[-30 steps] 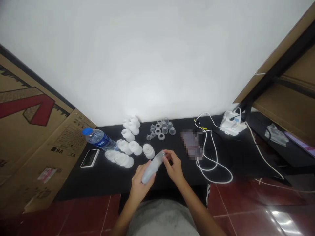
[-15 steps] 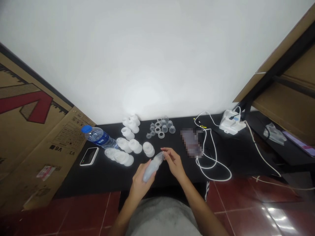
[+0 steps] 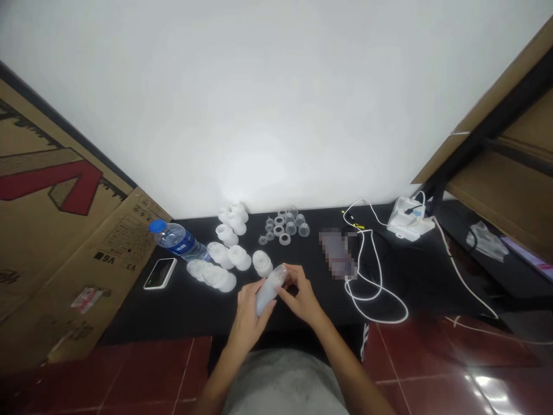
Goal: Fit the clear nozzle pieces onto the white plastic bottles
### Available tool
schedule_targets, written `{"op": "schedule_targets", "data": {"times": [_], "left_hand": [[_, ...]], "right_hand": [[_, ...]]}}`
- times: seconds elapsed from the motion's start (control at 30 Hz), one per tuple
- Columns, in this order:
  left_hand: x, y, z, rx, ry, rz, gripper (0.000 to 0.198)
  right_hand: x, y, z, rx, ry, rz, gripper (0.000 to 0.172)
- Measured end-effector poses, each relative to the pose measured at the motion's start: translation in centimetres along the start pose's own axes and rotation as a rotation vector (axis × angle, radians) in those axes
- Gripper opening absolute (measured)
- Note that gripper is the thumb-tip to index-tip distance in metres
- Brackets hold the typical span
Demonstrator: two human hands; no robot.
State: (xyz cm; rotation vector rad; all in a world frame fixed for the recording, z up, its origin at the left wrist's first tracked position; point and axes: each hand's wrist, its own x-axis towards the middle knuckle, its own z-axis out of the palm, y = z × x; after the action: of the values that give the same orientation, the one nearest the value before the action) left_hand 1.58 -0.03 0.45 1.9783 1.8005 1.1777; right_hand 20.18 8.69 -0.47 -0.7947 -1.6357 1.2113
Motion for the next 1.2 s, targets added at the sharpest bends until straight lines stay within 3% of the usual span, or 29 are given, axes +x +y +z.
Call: {"op": "schedule_targets", "data": {"times": [0.13,0.23,0.3,0.4,0.47,0.53,0.73,0.93,1.07,1.2], "left_hand": [[-0.7,-0.3,0.8,0.083,0.207,0.073,0.045],[-1.5,-0.8,1.4,0.112,0.37,0.034,0.036],[-1.8,-0.9,1.4,0.094,0.403,-0.029,0.036],[-1.6,-0.5,1.0,0.058,0.397,-0.112,0.038],[-1.3,-0.3,0.7,0.067,0.391,-0.146,0.039],[-1.0,-0.3,0.4,0.075,0.395,-0.192,0.039],[-1.4,-1.4,-0.8,0.032,0.381,-0.28,0.037],[-2.6,-1.9,-1.8,-0.001,0.382,-0.262,0.032],[-2.4,-2.0,-1.8,-0.008,0.356,-0.277,0.032],[-2.2,-2.0,-2.2,-0.002,0.319,-0.261,0.032]], "right_hand": [[-0.8,-1.5,0.9,-0.212,0.055,-0.175,0.052],[-0.6,-3.9,1.2,-0.315,-0.08,-0.261,0.05],[0.3,-5.8,1.2,-0.367,-0.186,-0.296,0.053],[2.9,-8.8,1.5,-0.475,-0.228,-0.377,0.043],[5.2,-10.2,1.9,-0.582,-0.154,-0.413,0.026],[7.4,-11.0,2.4,-0.698,-0.098,-0.379,0.021],[10.5,-9.4,3.4,-0.833,-0.128,-0.277,0.028],[12.5,-9.6,5.8,-0.946,-0.141,-0.392,0.032],[14.7,-9.8,8.2,-0.994,-0.226,-0.405,0.013],[16.0,-10.2,8.2,-0.942,-0.235,-0.417,0.025]]}}
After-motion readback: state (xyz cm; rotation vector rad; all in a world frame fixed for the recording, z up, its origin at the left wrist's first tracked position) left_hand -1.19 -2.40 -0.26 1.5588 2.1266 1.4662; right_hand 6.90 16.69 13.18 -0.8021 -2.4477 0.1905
